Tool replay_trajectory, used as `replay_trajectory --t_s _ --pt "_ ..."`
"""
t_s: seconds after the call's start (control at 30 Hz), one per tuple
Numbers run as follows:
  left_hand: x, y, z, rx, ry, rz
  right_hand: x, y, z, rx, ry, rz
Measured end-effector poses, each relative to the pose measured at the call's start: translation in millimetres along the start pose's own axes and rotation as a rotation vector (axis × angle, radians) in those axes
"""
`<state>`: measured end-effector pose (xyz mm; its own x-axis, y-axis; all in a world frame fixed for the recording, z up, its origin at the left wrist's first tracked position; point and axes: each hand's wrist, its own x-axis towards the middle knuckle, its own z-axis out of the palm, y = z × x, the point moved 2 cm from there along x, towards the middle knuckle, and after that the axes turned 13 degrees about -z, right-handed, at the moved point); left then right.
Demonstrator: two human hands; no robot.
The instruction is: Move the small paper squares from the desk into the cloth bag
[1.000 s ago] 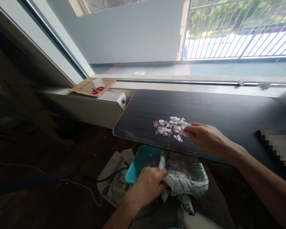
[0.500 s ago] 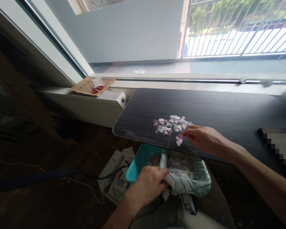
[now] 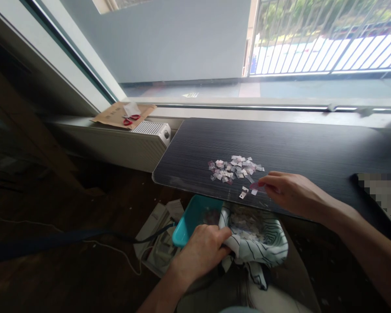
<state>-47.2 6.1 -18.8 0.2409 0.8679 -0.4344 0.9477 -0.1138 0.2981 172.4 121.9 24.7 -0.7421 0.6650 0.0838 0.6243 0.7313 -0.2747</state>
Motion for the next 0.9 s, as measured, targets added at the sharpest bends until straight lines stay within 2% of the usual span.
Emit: replay_trajectory --t_s 0.33,0.5,0.6,0.7,0.8,0.9 --pt "-1 1 6 0.004 0.042 0.014 36 -12 9 0.006 -0.047 -0.032" --pt "-2 1 5 0.002 0.053 0.023 21 -12 9 0.099 -0.066 -0.063" --pt "0 2 3 0.001 0.038 0.027 8 -8 7 0.057 -0.081 -0.032" --pt "2 3 1 -0.001 0.043 0.042 3 -3 5 0.016 -0.039 -0.004" --pt "3 4 1 -0.001 0.058 0.056 1 -1 6 0.007 0.000 -0.037" --pt "4 6 1 -0.003 0.073 0.068 -6 2 10 0.045 -0.015 -0.102"
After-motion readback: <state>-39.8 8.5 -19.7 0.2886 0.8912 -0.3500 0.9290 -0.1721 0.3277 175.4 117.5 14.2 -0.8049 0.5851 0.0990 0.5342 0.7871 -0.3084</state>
